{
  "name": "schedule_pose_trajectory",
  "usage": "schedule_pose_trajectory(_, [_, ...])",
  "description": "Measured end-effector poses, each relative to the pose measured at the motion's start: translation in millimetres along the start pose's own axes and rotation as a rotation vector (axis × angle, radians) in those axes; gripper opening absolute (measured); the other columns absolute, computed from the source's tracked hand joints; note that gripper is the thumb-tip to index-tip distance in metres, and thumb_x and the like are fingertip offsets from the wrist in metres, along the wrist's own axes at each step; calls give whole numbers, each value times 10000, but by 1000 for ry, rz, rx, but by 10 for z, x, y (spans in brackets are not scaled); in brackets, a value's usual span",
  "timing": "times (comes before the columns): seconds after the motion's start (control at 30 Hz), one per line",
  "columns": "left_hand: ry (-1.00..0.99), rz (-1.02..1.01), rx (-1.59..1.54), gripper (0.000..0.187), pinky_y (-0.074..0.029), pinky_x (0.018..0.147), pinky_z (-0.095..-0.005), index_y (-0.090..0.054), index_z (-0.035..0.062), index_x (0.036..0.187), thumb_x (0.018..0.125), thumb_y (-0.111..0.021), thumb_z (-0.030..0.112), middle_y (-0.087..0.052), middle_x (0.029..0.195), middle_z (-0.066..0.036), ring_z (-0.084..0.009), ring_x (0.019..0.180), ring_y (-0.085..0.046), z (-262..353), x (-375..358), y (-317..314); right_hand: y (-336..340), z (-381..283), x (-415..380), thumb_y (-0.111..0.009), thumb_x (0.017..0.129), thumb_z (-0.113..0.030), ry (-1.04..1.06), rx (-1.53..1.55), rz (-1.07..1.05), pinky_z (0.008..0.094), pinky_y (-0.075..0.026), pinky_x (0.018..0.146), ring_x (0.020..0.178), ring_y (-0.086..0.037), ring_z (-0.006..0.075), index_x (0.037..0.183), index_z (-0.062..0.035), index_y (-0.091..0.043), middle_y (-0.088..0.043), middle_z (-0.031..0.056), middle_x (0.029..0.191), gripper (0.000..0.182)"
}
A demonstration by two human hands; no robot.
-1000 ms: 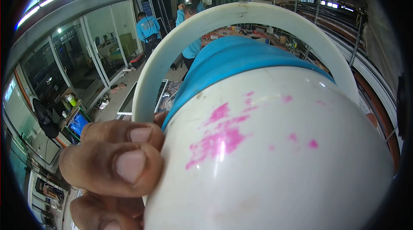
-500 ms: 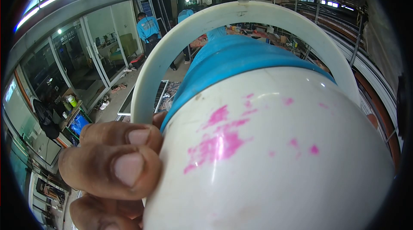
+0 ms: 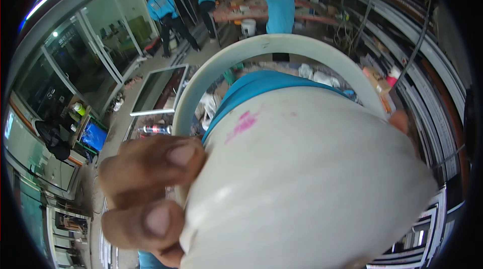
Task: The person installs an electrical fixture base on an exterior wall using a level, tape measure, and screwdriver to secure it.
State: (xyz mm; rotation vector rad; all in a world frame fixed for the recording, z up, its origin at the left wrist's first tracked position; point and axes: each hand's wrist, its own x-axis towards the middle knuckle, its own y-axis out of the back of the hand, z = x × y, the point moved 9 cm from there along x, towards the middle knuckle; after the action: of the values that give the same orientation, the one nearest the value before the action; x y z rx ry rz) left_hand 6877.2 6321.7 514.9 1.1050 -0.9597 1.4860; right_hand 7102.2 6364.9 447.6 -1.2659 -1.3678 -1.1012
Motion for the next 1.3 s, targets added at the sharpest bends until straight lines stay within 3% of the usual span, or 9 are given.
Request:
schedule_pose_trajectory(0.13, [187,-43,-9,693,-517,942,-448,-459,71,1381,828,-791,326,-492,1343,-189,-291,1140,-565,-918,-665,282,149,528,-460,-930,610,-310,-196,-105,59,448,-533,1005,1196,-609,335,1440,61,-303,-536,244,1353,1105])
schedule_pose_trajectory(0.23, [784,-211,8,726,-499,956,-420,-464,30,1390,807,-831,259,-511,1367,-166,-255,1136,-577,-2059,-2001,293,360,986,-826,-944,601,-301,-335,-219,91,447,-539,1001,1193,-613,335,1440,63,-299,-538,245,1349,1119])
schedule_pose_trajectory(0.3, [1133,-619,263,707,-466,982,-393,-483,43,1390,795,-832,202,-549,1311,-111,-217,1201,-530,-2520,-3214,175,554,1412,-1041,-952,595,-295,-434,-320,104,447,-543,999,1191,-616,335,1439,64,-296,-540,245,1346,1128])
schedule_pose_trajectory(0.33, [952,-801,314,854,-436,1047,-505,-450,67,1425,741,-873,353,-477,1442,-205,-337,1306,-498,-2702,-3925,147,636,1645,-1140,-956,592,-282,-474,-383,93,427,-534,1000,1191,-612,325,1433,65,-291,-540,230,1336,1126])
schedule_pose_trajectory(0.47, [1151,-1411,738,1269,-348,1096,-603,-258,71,1538,568,-911,566,-312,1522,-226,-505,1361,-328,-2543,-5194,11,943,2570,-1687,-994,532,-309,-590,-543,148,426,-478,1002,1180,-576,290,1397,30,-364,-527,180,1293,1122])
schedule_pose_trajectory(0.67, [1311,-1195,680,1304,-359,1045,-666,-203,133,1571,552,-915,527,-339,1449,-264,-504,1317,-369,-2512,-5453,135,1209,3587,-2582,-996,506,-286,-677,-790,193,435,-479,971,1144,-575,322,1374,-8,-388,-532,171,1240,1096])
schedule_pose_trajectory(0.87, [1135,-914,516,1137,-378,1076,-520,-292,-15,1434,579,-935,370,-415,1299,-256,-424,1264,-391,-3366,-3646,217,1178,4110,-3472,-994,476,-270,-800,-578,258,488,-404,1040,1225,-480,327,1408,-21,-321,-444,170,1307,1175])
schedule_pose_trajectory(1.03, [783,-496,184,1074,-416,1069,-448,-248,-22,1372,619,-928,331,-424,1342,-236,-333,1266,-481,-4209,-2303,-1057,1200,4023,-3427,-993,482,-246,-836,-639,232,496,-407,1032,1207,-483,352,1397,-11,-337,-457,188,1282,1150])
schedule_pose_trajectory(1.3, [600,-448,103,986,-402,1030,-460,-338,0,1270,604,-948,395,-430,1308,-224,-355,1246,-456,-4878,-2872,-2548,1272,4032,-3494,-902,594,-281,-867,-823,148,533,-382,1051,1223,-452,449,1434,47,-283,-424,282,1340,1094])
